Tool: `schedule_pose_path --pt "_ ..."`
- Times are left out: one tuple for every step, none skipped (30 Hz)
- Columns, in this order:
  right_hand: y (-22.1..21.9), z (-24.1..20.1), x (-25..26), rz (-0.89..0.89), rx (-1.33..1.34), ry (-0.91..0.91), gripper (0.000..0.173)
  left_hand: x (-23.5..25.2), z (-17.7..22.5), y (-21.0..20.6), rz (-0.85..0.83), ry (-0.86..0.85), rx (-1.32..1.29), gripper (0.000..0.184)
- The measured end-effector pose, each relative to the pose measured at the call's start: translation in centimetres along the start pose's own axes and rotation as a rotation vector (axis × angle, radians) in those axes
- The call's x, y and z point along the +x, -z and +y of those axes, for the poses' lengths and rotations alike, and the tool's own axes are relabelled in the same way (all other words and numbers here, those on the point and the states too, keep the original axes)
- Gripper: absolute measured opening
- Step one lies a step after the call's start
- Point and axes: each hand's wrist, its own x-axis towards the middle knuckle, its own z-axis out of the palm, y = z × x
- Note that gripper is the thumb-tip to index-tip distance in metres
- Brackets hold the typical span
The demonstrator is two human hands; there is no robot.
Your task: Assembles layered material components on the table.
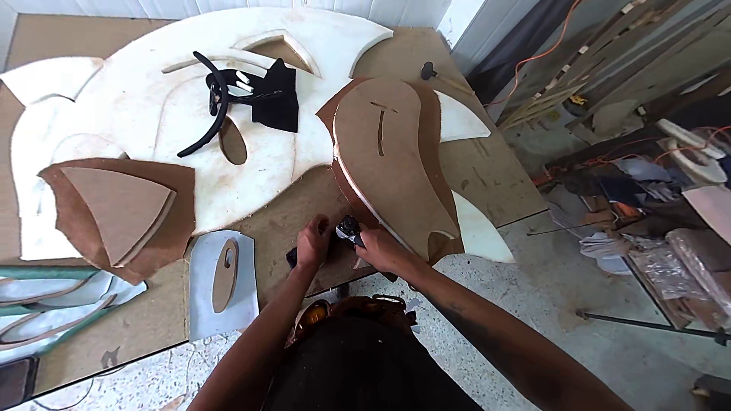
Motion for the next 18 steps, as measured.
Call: schedule_pose_path --pt "0.2 -0.4 -0.4 0.008 0.018 -0.003 0.026 -0.6 0.3 0.9 0.024 -0.015 0.049 0.025" --pt "0.3 -0.4 -0.5 0.008 0.029 0.001 0.024 -1.4 0.5 1.7 0.032 -0.053 0.143 0.027" --pt "0.3 -0.1 -0.2 0.001 0.025 0.008 0.023 -2.3 0.6 2.2 0.016 -0.093 0.259 0.032" --pt "0.2 0.3 0.4 -0.024 -0.002 0.01 0.022 -3.1 0.7 2.3 -0.018 -0.108 0.382 0.038" --pt "0.3 0.6 0.7 -0.038 -0.004 0.013 0.022 -3.8 0.7 2.0 -0.057 -0.111 0.486 0.042" --pt "0.5 0.4 0.4 -0.041 0.011 0.014 0.022 -4.4 0.5 1.5 -0.075 -0.121 0.561 0.044" --pt "0.8 -0.1 -0.2 -0.028 0.046 0.013 0.021 -4.7 0.2 1.0 -0.066 -0.142 0.604 0.043" --pt "1.0 -0.4 -0.5 -0.022 0.062 0.009 0.02 -4.7 -0.2 0.5 -0.043 -0.166 0.625 0.039" --pt "1.1 -0.5 -0.7 -0.016 0.07 0.005 0.019 -4.7 -0.6 0.0 -0.011 -0.191 0.622 0.033" --pt "1.0 -0.4 -1.1 -0.005 0.076 0.001 0.019 -4.7 -0.9 -0.4 0.02 -0.206 0.61 0.028" --pt "1.1 -0.4 -1.5 0.009 0.084 -0.002 0.018 -4.7 -1.1 -0.6 0.044 -0.212 0.593 0.024" --pt "1.2 -0.5 -1.9 0.026 0.095 -0.001 0.018 -4.8 -1.2 -0.7 0.065 -0.218 0.569 0.02" --pt "1.1 -0.2 -1.5 0.02 0.095 0.005 0.018 -4.9 -1.3 -0.7 0.074 -0.227 0.551 0.019" --pt "0.6 0.4 -0.6 0.001 0.083 0.018 0.018 -5.0 -1.5 -0.8 0.077 -0.242 0.54 0.019" --pt "0.1 1.1 0.2 -0.019 0.055 0.029 0.019 -4.9 -1.8 -0.9 0.074 -0.261 0.525 0.02" --pt "0.0 1.2 0.3 -0.019 0.048 0.031 0.018 -4.8 -2.0 -1.0 0.067 -0.286 0.495 0.02" --pt "0.2 0.8 -0.6 0.0 0.06 0.019 0.017 -4.5 -2.2 -1.2 0.061 -0.311 0.445 0.017" --pt "0.7 0.0 -2.2 0.037 0.087 0.005 0.015 -4.2 -2.3 -1.3 0.059 -0.324 0.377 0.012"
